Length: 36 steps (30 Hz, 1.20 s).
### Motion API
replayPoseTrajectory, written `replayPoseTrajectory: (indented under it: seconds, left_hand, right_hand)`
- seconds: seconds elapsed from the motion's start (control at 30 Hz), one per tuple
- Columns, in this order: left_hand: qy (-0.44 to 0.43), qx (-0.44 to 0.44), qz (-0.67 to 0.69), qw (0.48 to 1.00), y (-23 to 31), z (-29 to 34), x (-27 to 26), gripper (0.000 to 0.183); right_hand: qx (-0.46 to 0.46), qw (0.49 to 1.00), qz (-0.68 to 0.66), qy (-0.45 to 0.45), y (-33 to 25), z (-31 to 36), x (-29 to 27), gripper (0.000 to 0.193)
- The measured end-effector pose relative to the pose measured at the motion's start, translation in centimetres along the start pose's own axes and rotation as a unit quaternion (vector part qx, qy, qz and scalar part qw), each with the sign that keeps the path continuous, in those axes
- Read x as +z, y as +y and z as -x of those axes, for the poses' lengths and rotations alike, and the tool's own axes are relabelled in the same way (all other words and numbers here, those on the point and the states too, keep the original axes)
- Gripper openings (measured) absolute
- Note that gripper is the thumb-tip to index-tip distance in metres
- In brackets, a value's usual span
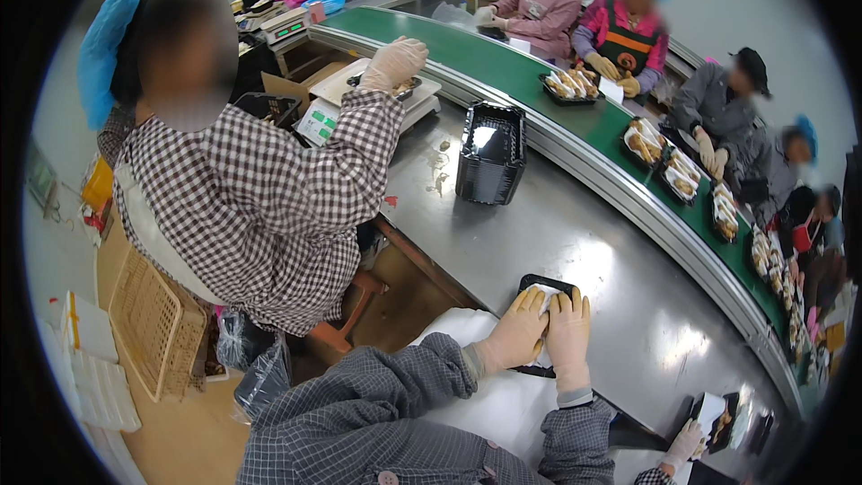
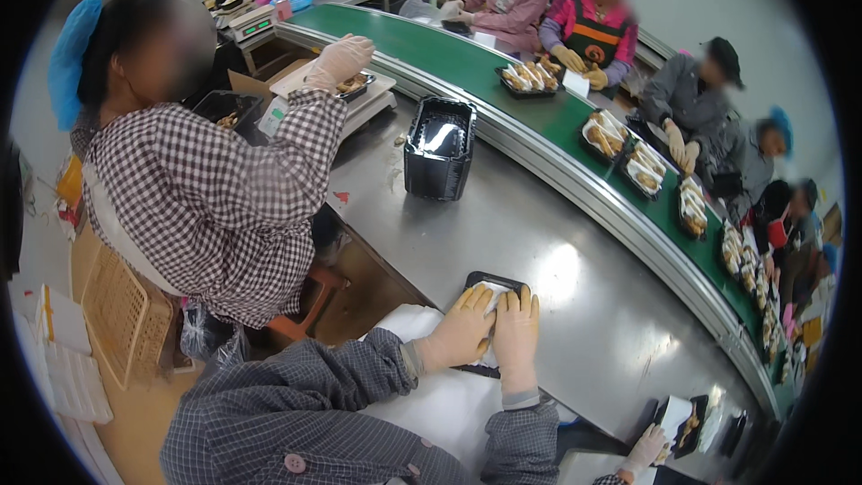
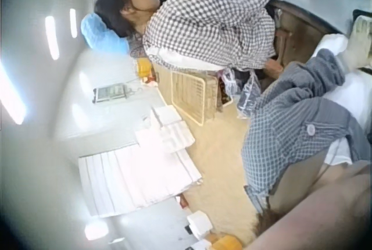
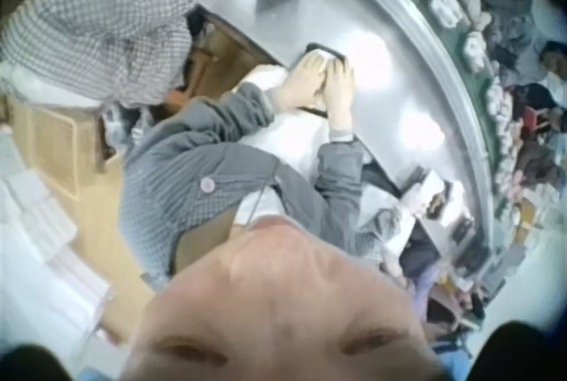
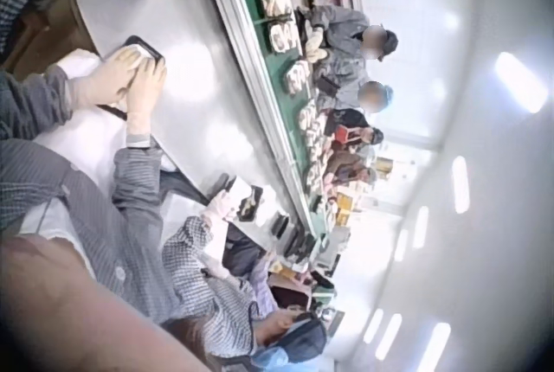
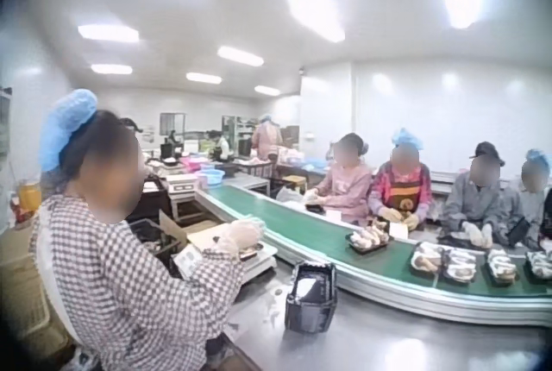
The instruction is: The person places white paper sheets into black plastic trays and then arranges ginger pieces into the trays on a moving conveyor belt. The person repeatedly handles trays and paper, lining each tray before filling it with ginger.
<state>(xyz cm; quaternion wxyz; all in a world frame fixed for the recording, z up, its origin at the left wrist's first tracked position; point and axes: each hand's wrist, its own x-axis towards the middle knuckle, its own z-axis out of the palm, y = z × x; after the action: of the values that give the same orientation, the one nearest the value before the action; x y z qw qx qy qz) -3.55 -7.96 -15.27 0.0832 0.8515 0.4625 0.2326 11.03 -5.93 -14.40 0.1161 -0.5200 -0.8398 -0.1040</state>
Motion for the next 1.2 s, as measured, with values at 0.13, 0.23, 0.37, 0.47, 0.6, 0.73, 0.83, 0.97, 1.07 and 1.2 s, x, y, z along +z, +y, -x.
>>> replayPoseTrajectory:
  seconds: [0.13, 0.23, 0.37, 0.47, 0.6, 0.73, 0.83, 0.97, 1.07, 1.2]
  left_hand:
    - [-0.024, 0.013, -0.019, 0.999, -0.1, -0.4, -0.2, 0.055]
    - [0.021, 0.024, 0.054, 0.998, -0.4, -0.6, 0.5, 0.051]
    - [0.227, -0.121, 0.299, 0.919, -5.7, -1.5, 0.7, 0.036]
    - [0.456, -0.312, 0.449, 0.703, -12.9, -6.8, -4.3, 0.040]
    - [0.404, -0.362, 0.472, 0.694, -24.7, -10.6, -9.8, 0.048]
    - [0.142, -0.424, 0.622, 0.643, -21.5, -13.0, -12.4, 0.045]
    - [0.164, -0.453, 0.621, 0.618, -23.4, -12.7, -12.9, 0.031]
    - [0.267, -0.483, 0.647, 0.527, -27.4, -12.1, -13.4, 0.021]
    - [0.318, -0.439, 0.523, 0.658, -30.1, -9.5, -13.2, 0.022]
    - [0.404, -0.236, 0.198, 0.861, -25.5, -7.0, -15.4, 0.026]
  right_hand:
    - [0.012, 0.999, -0.033, 0.014, 0.3, 0.3, 0.6, 0.034]
    - [0.017, 1.000, -0.012, 0.006, 0.6, 0.4, 1.0, 0.034]
    - [0.035, 0.999, 0.028, -0.025, 0.2, 0.2, 1.4, 0.037]
    - [0.038, 0.995, 0.077, -0.052, 0.0, 0.5, 1.4, 0.041]
    - [0.024, 0.997, 0.050, -0.046, -1.3, -0.1, 1.6, 0.040]
    - [0.044, 0.996, 0.061, -0.048, -0.4, 0.7, 1.3, 0.039]
    - [0.043, 0.997, 0.048, -0.049, -0.7, 0.7, 1.2, 0.039]
    - [0.036, 0.997, 0.032, -0.054, -0.4, 0.8, 1.2, 0.040]
    - [0.034, 0.998, 0.022, -0.046, -0.3, 0.4, 1.6, 0.040]
    - [0.041, 0.998, 0.021, -0.033, 0.0, 0.7, 1.7, 0.039]
